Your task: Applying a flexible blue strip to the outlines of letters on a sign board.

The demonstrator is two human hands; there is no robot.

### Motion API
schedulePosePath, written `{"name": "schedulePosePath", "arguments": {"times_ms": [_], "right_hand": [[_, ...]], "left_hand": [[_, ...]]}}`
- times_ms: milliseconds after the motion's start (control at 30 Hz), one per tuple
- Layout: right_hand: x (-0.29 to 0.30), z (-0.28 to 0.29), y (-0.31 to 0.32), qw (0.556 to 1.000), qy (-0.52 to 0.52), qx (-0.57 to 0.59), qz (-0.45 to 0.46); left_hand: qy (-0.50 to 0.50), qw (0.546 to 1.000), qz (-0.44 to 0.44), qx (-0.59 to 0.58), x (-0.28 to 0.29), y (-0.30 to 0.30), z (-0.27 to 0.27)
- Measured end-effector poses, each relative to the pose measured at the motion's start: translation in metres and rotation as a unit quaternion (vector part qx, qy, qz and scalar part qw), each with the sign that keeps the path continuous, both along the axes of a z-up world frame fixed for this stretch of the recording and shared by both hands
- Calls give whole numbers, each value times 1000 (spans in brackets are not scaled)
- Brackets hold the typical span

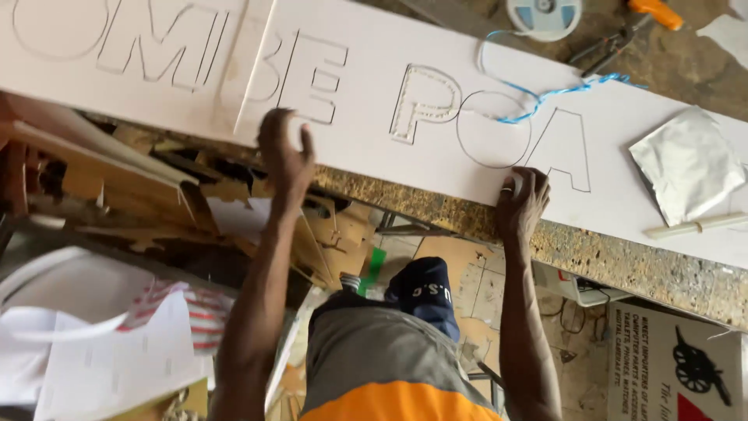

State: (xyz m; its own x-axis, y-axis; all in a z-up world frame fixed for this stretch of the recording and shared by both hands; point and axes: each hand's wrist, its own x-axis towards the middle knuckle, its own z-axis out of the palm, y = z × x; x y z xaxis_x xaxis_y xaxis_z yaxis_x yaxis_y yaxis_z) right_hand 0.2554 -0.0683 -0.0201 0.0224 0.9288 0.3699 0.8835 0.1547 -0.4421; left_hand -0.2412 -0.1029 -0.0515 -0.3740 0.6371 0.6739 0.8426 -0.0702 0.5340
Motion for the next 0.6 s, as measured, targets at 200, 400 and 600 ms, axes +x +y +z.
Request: {"name": "schedulePosePath", "arguments": {"times_ms": [200,400,600], "right_hand": [[-5,1,0,999,-5,-17,-31],[-7,6,-1,999,-6,-20,-24],[-13,12,3,1000,3,7,-12]], "left_hand": [[83,984,143,-70,-19,6,7],[34,995,75,-60,-22,-5,26],[33,996,78,-21,-24,3,24]]}}
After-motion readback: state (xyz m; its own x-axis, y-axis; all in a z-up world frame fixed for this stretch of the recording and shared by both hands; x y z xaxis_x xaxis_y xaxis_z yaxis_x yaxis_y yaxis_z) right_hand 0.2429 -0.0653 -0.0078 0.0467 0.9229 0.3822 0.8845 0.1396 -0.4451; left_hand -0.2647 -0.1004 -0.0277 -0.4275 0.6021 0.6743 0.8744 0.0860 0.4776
